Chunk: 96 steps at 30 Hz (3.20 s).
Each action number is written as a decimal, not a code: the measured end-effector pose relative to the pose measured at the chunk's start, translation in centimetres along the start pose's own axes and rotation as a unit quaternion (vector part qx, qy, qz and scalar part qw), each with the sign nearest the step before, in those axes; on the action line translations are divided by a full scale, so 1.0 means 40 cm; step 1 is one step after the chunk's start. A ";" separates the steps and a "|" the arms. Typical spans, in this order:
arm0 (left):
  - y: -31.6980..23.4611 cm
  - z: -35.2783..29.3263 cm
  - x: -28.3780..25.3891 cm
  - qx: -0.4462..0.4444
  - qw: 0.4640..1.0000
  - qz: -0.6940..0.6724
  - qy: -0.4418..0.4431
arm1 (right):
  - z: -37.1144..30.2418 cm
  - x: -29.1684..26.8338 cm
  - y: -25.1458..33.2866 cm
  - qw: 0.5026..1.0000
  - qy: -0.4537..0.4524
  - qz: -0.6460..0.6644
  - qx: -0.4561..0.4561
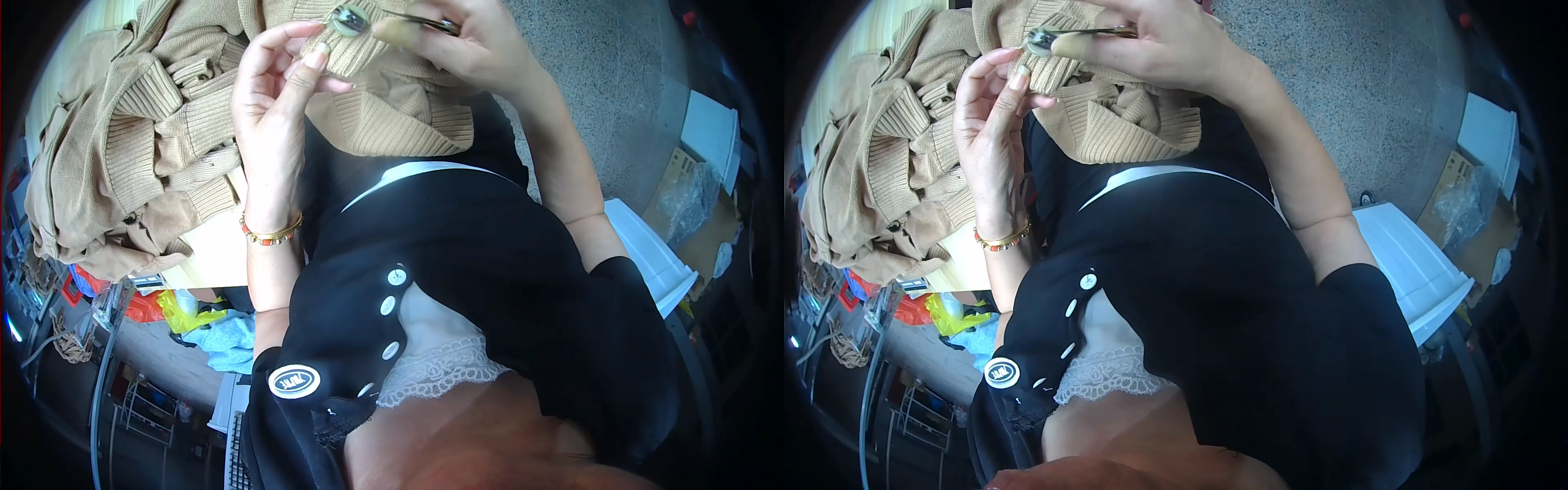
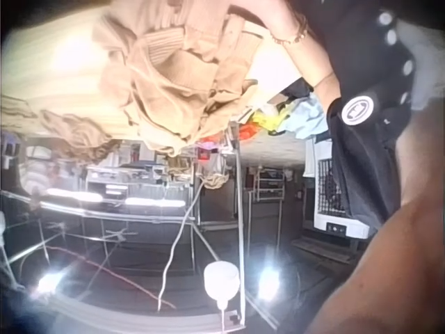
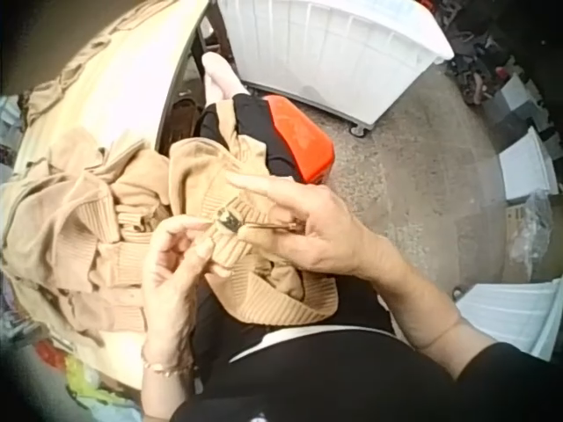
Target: Trimming excess threads from sweaters using a pair of small scissors.
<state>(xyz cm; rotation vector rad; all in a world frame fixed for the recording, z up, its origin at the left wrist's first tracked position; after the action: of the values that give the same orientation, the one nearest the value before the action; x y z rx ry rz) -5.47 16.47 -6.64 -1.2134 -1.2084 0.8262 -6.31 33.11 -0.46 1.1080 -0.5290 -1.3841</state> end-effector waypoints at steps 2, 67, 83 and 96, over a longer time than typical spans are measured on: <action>-0.005 0.001 -0.002 0.003 1.000 0.017 0.002 | -0.028 0.050 -0.147 0.950 0.158 -0.028 0.269; -0.030 0.013 0.009 0.135 0.956 0.259 -0.016 | -0.063 0.125 -0.152 0.877 0.208 0.244 0.358; -0.049 -0.002 -0.007 0.180 0.959 0.209 -0.065 | -0.025 0.017 0.030 0.983 0.005 -0.132 -0.129; -0.061 -0.011 0.010 0.230 0.938 0.253 -0.056 | -0.039 0.011 0.030 0.973 -0.014 -0.155 -0.168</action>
<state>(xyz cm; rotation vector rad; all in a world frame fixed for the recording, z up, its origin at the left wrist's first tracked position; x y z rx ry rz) -5.27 16.23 -4.13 -1.1005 -0.7233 1.4857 -4.32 32.96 -0.23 0.9184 -0.1320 -1.6890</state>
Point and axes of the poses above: each hand's wrist, its own z-axis towards the middle knuckle, its own x-axis out of the palm, y = z × x, the point moved 9 cm from there along z, towards the middle knuckle, and after that the axes turned 1 degree about z, right-handed, at the moved point
